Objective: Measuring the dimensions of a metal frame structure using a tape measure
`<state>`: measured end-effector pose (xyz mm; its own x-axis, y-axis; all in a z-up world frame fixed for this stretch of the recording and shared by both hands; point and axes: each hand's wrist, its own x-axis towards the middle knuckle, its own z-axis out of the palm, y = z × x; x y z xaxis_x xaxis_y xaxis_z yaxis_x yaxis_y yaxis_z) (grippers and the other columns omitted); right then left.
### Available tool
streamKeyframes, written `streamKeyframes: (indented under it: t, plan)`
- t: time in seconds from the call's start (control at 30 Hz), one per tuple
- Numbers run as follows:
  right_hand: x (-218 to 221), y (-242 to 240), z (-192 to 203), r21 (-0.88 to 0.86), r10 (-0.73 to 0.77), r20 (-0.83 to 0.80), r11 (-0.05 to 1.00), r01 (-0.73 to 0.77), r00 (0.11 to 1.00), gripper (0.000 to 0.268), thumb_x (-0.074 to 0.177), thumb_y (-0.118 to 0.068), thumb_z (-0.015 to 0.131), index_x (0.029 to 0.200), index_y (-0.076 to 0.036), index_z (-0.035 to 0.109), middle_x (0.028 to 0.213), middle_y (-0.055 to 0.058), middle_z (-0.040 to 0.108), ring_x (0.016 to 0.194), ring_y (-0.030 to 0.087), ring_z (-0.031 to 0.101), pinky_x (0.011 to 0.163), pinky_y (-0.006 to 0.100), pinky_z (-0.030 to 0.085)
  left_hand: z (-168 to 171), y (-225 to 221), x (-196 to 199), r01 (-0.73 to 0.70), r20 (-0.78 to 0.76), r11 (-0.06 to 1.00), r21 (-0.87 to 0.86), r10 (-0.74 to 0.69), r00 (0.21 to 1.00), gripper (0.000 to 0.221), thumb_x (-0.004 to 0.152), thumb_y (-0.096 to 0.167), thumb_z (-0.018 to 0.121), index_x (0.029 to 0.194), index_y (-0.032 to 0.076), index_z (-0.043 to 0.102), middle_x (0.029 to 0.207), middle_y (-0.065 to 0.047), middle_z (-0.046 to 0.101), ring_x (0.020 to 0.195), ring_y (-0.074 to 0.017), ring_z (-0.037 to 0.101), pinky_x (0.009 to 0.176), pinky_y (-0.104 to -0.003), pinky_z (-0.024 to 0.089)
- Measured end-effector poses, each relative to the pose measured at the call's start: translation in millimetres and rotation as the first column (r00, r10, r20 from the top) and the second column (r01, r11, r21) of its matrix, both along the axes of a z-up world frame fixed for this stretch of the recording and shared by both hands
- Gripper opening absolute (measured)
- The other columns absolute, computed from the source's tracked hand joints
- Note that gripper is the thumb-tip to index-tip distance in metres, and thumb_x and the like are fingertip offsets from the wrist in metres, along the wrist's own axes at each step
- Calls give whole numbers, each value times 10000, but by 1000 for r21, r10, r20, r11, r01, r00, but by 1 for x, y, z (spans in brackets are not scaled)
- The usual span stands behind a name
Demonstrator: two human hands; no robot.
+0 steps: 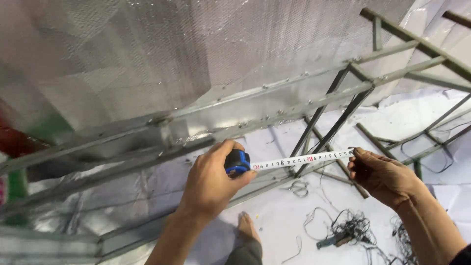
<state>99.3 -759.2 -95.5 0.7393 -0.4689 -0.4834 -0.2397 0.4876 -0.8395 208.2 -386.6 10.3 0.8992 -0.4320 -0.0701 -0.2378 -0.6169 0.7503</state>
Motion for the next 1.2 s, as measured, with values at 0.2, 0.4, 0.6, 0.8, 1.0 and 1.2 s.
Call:
streamKeyframes:
  t: [0.2,0.4,0.6,0.8,1.0,1.2]
  plan:
    - [65,-61,26,-140,-79,-153,988,58,985,266,1024,-154,575,1244,-4,597,1074,145,576,1032,290,576,874,428,482,-18,-62,75,140,176,959,-246,-97,980,446,721,252,890,1052,147,610,767,-6,763,575,-144,702,525,-298,568]
    - [131,-105,52,-236,-104,-291,971,34,951,317,1051,-201,544,1277,14,606,1166,188,607,1076,288,573,927,447,468,-22,-127,136,159,187,941,-299,-106,977,399,705,215,904,986,121,636,765,-36,728,561,-136,680,485,-220,610]
    - [153,-161,46,-334,-106,-347,943,-17,932,284,1089,-193,544,1253,24,627,1061,198,587,973,296,557,859,463,433,-23,-164,155,145,102,958,-249,-123,987,527,723,312,870,1136,132,595,951,-63,730,764,-200,755,697,-303,680]
    - [182,-205,39,-421,-105,-386,904,-74,916,277,1126,-173,515,1295,20,621,1072,211,561,967,319,534,832,505,447,-31,-183,169,75,20,967,-245,-73,997,486,734,366,852,1105,166,609,883,-22,740,742,-173,736,656,-320,637]
    - [208,-280,9,-457,-96,-437,880,-128,894,330,1086,-221,593,1275,42,653,1015,190,542,805,275,489,625,435,410,-29,-201,183,70,-32,976,-204,-78,996,553,695,362,866,1147,184,603,924,-24,753,748,-176,742,682,-303,634]
    - [235,-349,-24,-294,96,-457,922,-252,884,358,1065,-183,554,1312,60,642,742,80,381,551,152,246,435,357,192,-41,-237,178,40,-44,992,-119,-46,998,523,735,345,858,1155,171,601,948,-26,749,806,-170,744,763,-311,631]
